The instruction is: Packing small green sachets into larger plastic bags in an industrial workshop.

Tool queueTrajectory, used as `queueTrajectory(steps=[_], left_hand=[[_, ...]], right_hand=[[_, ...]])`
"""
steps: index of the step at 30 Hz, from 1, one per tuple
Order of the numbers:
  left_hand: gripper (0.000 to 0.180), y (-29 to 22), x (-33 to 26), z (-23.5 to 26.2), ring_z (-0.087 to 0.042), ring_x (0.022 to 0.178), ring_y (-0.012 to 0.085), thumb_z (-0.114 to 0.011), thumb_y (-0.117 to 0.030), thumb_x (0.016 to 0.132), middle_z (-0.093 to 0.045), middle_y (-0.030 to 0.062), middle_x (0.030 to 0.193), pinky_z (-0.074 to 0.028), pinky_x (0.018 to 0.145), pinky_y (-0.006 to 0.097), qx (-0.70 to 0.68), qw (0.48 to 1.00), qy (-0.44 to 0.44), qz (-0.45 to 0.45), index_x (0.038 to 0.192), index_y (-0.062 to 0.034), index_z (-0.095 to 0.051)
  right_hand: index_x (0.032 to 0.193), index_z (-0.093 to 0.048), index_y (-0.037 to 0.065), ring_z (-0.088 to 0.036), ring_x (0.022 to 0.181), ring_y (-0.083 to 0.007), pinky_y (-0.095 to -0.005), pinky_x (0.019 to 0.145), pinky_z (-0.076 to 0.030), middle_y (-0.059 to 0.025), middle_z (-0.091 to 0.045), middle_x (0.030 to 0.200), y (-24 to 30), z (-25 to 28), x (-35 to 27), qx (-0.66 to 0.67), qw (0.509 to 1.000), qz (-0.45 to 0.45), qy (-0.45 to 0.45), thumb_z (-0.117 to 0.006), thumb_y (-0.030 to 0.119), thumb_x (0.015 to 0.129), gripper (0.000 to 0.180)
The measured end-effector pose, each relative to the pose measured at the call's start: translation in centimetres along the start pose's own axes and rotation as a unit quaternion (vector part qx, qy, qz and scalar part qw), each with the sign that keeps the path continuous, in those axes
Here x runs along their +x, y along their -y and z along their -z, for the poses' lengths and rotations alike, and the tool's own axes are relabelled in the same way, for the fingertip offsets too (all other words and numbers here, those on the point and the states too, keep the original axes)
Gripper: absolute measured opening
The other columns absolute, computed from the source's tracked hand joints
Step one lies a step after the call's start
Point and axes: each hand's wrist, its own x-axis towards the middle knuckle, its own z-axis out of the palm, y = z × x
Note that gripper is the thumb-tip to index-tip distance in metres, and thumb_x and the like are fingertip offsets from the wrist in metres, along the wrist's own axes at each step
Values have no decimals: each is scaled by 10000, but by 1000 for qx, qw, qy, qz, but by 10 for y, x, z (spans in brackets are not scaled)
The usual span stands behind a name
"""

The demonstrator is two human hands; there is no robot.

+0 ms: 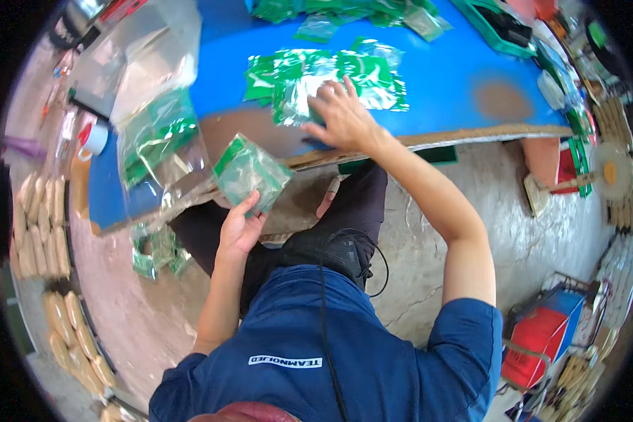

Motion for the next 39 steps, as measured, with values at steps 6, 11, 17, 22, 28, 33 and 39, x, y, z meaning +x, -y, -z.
queueTrajectory(steps=[6,11,17,22,28,33,39], left_hand=[[446,6,-11,-14,-590,1154,204,-717,0,868,-615,58,1242,-481,1007,384,-16,999,34,-16,1273,-80,-546],[361,10,-5,-10,-601,1143,225,-679,-86,936,-611,76,1264,-495,986,391,-71,995,37,53,1272,-76,-547],[309,9,-22,-10,-612,1147,198,-651,-172,970,-628,30,1239,-531,967,409,-8,998,57,12,1262,-117,-565],[318,2,-18,7,-635,1085,158,-672,-174,954,-656,-8,1183,-547,875,341,74,997,21,14,1254,-126,-579],[402,-8,-28,21,-642,1077,174,-711,-73,893,-657,47,1191,-540,883,334,89,992,89,18,1268,-64,-565],[423,3,-28,-8,-617,1113,180,-719,-57,884,-647,36,1198,-517,897,351,31,995,88,42,1274,-100,-561],[437,9,-12,-21,-581,1170,219,-709,-79,911,-614,54,1244,-501,1004,408,-61,996,16,69,1306,-98,-524]], right_hand=[[1253,-577,17,-462,1268,-368,-522,1121,-315,-176,-546,1290,59,-7,-22,111,990,54,-64,-611,296,918,438],[1250,-583,8,-519,1164,-350,-470,966,-420,-165,-553,1310,96,10,-28,130,990,57,4,-605,73,770,485],[1218,-597,-45,-497,1210,-432,-442,985,-450,-234,-559,1291,69,7,-10,277,961,13,11,-621,85,819,421],[1306,-552,-26,-374,1359,-466,-614,1130,-245,-271,-496,1382,15,-16,-2,-36,994,-83,-53,-635,595,859,769],[1215,-655,71,-451,1235,-383,-603,1123,-257,-186,-538,1196,68,5,-4,85,995,23,-42,-665,530,849,587],[1192,-667,61,-569,1065,-364,-449,915,-464,-187,-587,1133,75,0,4,155,985,-70,-5,-610,185,892,330],[1207,-649,15,-623,1128,-351,-435,935,-497,-237,-614,1250,63,1,17,406,899,-166,5,-660,200,895,363]])
